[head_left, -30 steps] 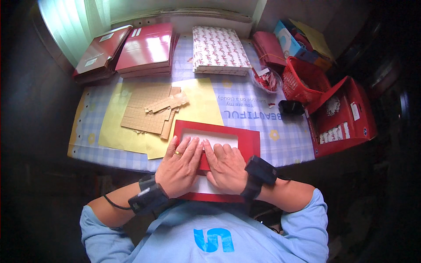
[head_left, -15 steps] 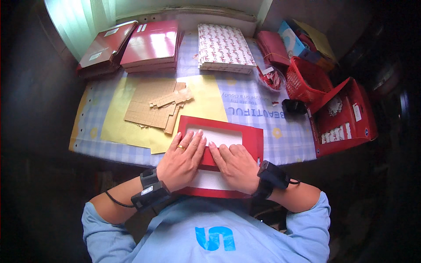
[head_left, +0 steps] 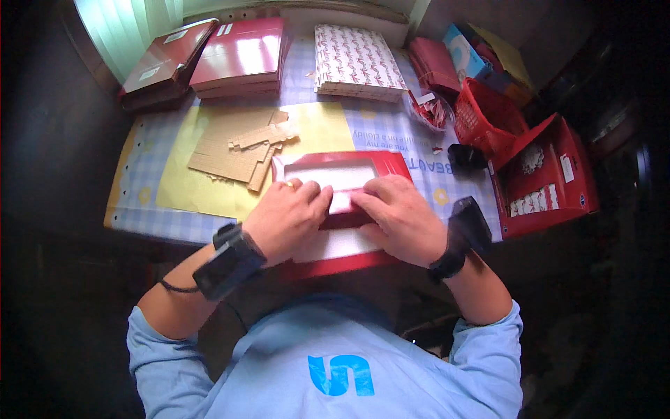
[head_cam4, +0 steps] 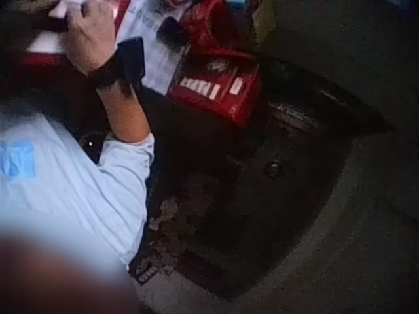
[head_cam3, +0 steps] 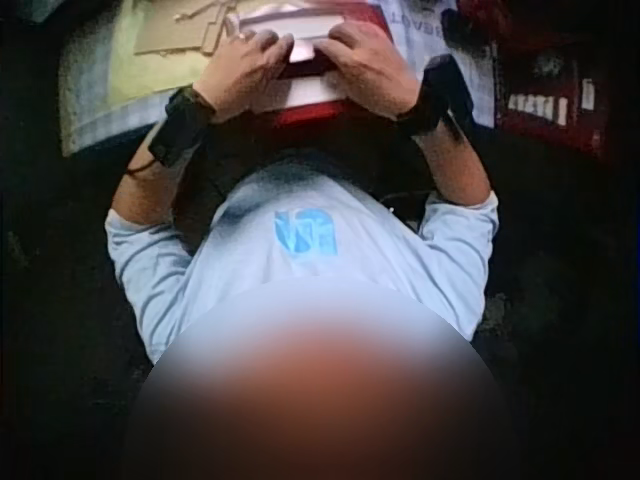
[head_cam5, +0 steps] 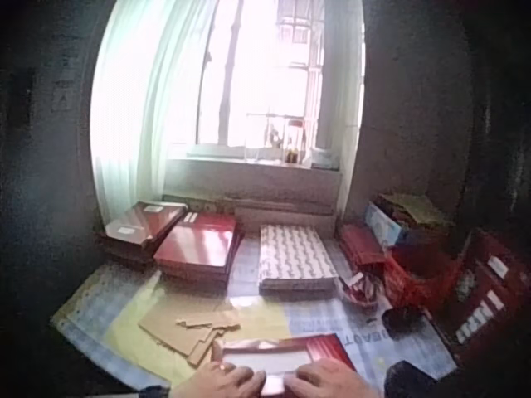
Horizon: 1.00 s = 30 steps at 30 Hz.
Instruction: Assemble a red cardboard wallet-packaging display or box from a flat sheet.
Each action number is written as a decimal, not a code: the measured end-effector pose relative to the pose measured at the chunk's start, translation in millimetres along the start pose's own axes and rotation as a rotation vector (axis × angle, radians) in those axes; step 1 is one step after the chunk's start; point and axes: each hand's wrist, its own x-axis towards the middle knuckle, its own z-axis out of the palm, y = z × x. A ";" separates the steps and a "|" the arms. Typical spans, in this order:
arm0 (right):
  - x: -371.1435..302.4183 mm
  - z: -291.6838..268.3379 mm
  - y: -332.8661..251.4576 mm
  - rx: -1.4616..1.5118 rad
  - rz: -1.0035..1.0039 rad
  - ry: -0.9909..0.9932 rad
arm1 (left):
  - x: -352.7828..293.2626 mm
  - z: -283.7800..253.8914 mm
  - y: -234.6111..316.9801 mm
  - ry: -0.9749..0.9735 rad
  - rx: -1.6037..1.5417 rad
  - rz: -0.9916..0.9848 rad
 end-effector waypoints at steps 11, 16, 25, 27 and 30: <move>-0.2 -2.0 -1.5 -0.426 -0.162 -0.023 | 24.4 -30.1 -9.2 -0.218 -0.258 -0.111; 7.0 8.4 3.5 -0.494 -0.268 -0.073 | 25.7 -29.9 -9.3 -0.251 -0.215 -0.132; 11.6 12.1 0.5 -0.434 -0.237 -0.050 | 23.3 -18.3 -13.6 -0.192 -0.180 -0.122; 7.7 17.9 1.1 -0.414 -0.190 -0.054 | 26.7 -16.7 -8.7 -0.184 -0.161 -0.125; 5.1 30.2 4.2 -0.385 -0.151 -0.044 | 35.6 -1.3 -0.7 0.005 0.074 -0.061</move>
